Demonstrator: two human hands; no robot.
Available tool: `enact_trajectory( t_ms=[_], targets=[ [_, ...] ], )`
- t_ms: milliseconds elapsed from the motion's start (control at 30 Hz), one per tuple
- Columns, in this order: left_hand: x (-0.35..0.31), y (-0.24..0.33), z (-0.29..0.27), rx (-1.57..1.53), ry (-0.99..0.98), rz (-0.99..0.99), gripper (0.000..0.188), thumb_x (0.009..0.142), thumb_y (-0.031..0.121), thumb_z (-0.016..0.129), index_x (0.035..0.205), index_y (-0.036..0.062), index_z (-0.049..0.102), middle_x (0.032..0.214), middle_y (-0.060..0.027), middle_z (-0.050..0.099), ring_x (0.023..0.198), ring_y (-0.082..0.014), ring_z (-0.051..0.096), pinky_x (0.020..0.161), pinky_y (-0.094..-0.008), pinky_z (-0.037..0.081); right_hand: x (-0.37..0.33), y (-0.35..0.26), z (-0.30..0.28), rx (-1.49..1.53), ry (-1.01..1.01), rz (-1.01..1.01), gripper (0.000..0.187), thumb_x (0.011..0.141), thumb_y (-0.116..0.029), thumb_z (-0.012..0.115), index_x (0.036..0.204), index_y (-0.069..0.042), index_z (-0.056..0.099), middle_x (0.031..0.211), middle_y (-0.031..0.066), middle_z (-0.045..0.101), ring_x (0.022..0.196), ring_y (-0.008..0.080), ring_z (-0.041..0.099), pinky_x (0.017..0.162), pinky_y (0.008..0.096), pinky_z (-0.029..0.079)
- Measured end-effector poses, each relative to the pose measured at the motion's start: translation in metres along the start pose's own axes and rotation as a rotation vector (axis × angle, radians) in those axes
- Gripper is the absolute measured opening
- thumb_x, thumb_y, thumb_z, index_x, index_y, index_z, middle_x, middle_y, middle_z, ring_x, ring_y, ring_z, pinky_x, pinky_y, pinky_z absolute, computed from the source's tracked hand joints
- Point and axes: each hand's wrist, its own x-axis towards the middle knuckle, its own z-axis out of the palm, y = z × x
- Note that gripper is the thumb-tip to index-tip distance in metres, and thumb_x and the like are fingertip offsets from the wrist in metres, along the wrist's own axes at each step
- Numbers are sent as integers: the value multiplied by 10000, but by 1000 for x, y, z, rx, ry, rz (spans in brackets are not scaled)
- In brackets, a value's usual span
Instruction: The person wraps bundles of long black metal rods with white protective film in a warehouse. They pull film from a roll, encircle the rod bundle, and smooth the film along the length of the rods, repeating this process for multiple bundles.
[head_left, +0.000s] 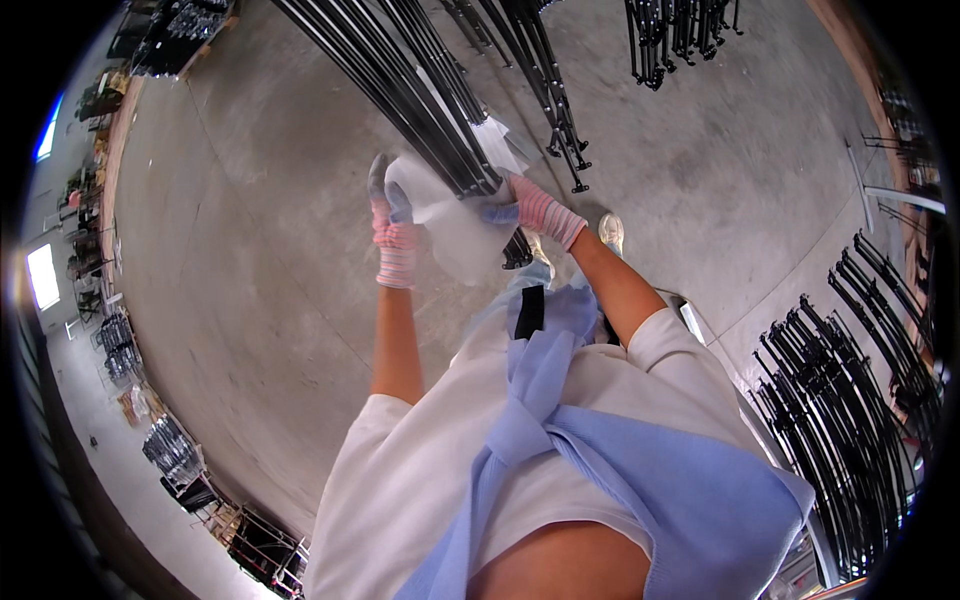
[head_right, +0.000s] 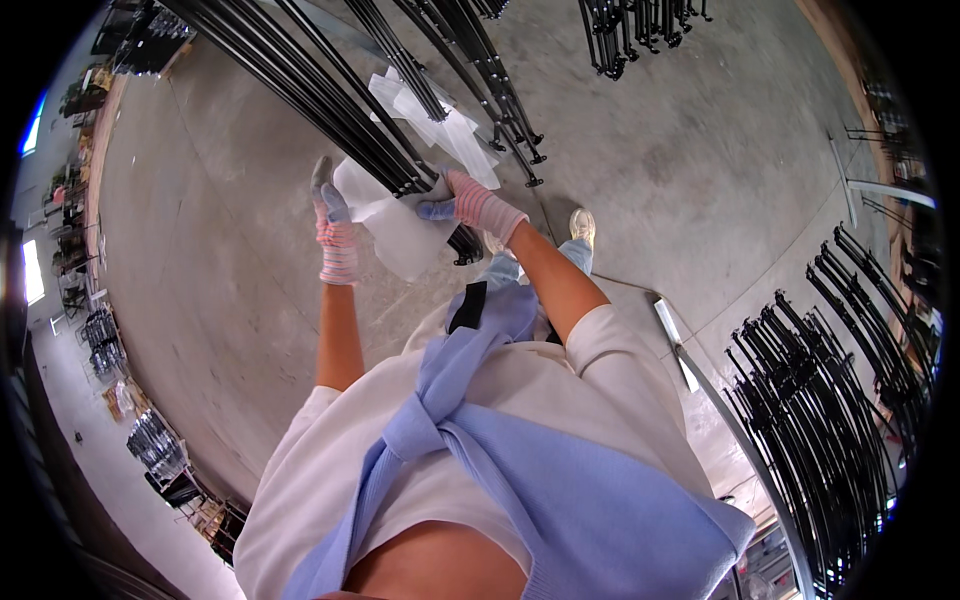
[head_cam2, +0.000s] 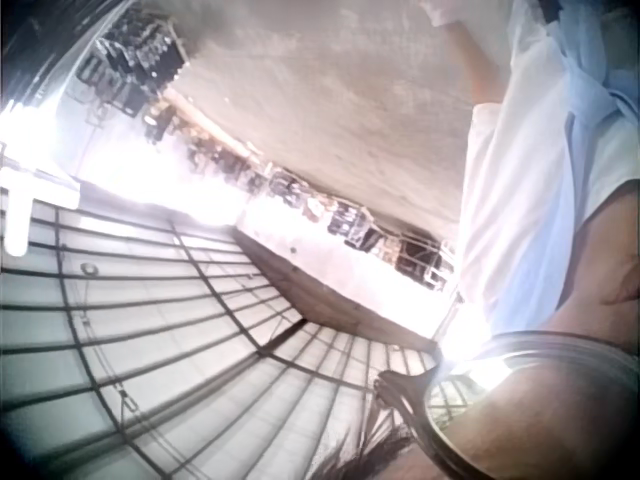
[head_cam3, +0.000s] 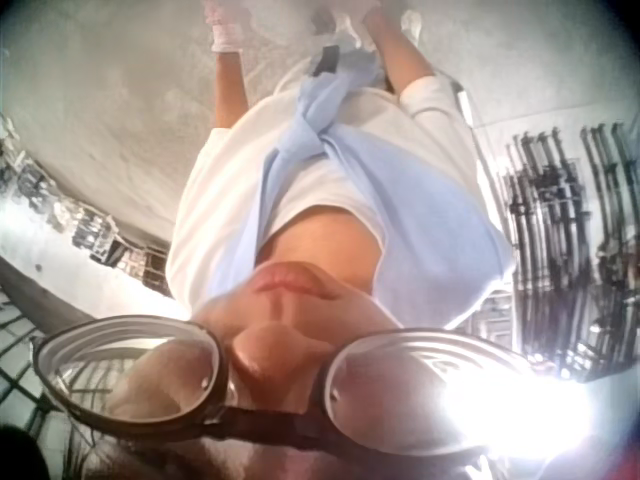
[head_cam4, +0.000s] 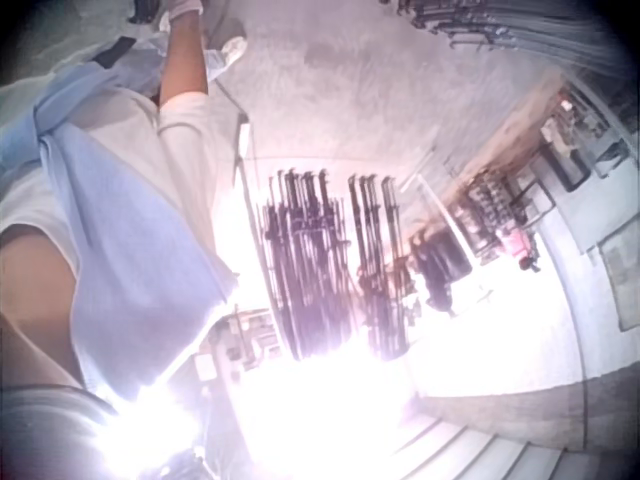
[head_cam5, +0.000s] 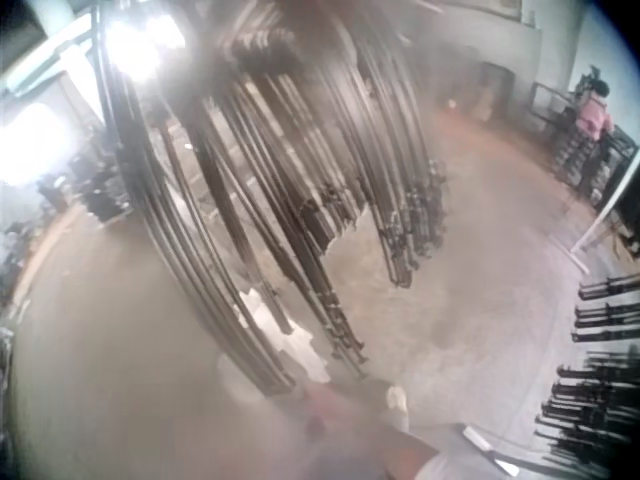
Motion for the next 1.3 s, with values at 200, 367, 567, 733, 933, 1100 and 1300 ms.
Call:
enact_trajectory(
  t_ms=[200, 367, 567, 733, 933, 1100, 1300],
  targets=[
    [35, 21, -27, 552, -862, 158, 463, 740, 274, 477, 1126, 23, 431, 1121, -127, 471, 1093, -215, 397, 936, -310, 247, -3, -5, 12, 208, -18, -13, 581, 602, -49, 716, 1103, -47, 423, 952, 15, 549, 833, 86, 500, 767, 244, 414],
    [32, 96, -7, 868, -1181, 121, 577, 699, 491, 489, 1094, 71, 485, 1060, -151, 501, 1067, -258, 413, 999, -430, 45, 3, 9, 8, 121, 34, -99, 585, 592, -30, 714, 1098, -48, 422, 934, 17, 551, 826, 95, 511, 752, 256, 432],
    [2, 82, -21, 767, -838, 612, 548, 696, 510, 503, 991, 50, 530, 808, -147, 579, 874, -283, 521, 969, -420, 179, 2, 12, 16, 104, 133, -119, 558, 589, -30, 711, 1072, -41, 432, 927, 33, 554, 825, 120, 520, 750, 271, 438],
    [21, 89, -44, 1168, -1413, -49, 477, 695, 374, 538, 1050, 57, 502, 779, -133, 568, 861, -260, 521, 935, -401, 256, 1, 6, 20, 93, 113, -109, 512, 608, -42, 699, 1056, -36, 453, 926, 37, 557, 823, 119, 522, 745, 269, 440],
    [72, 87, -124, -113, -329, 45, 354, 774, 70, 485, 1123, 57, 433, 1060, -21, 485, 916, -130, 479, 792, -265, 392, -7, -16, 8, 51, -68, 59, 391, 638, -94, 681, 995, -47, 531, 898, -3, 570, 805, 64, 506, 707, 229, 414],
    [49, 74, -101, 355, -401, 158, 443, 717, 212, 604, 1117, 107, 445, 1141, -45, 426, 911, -136, 468, 801, -264, 384, -14, -18, 5, -43, -88, 115, 380, 631, -118, 683, 978, -45, 546, 873, -12, 575, 798, 47, 498, 686, 223, 405],
    [50, 60, -43, 486, -761, -20, 422, 664, 212, 672, 1029, 71, 513, 991, -56, 536, 866, -126, 491, 772, -257, 388, -24, -47, 29, -58, -55, 82, 398, 656, -101, 668, 1016, -58, 503, 855, -5, 563, 685, 44, 500, 574, 177, 396]
  ],
)
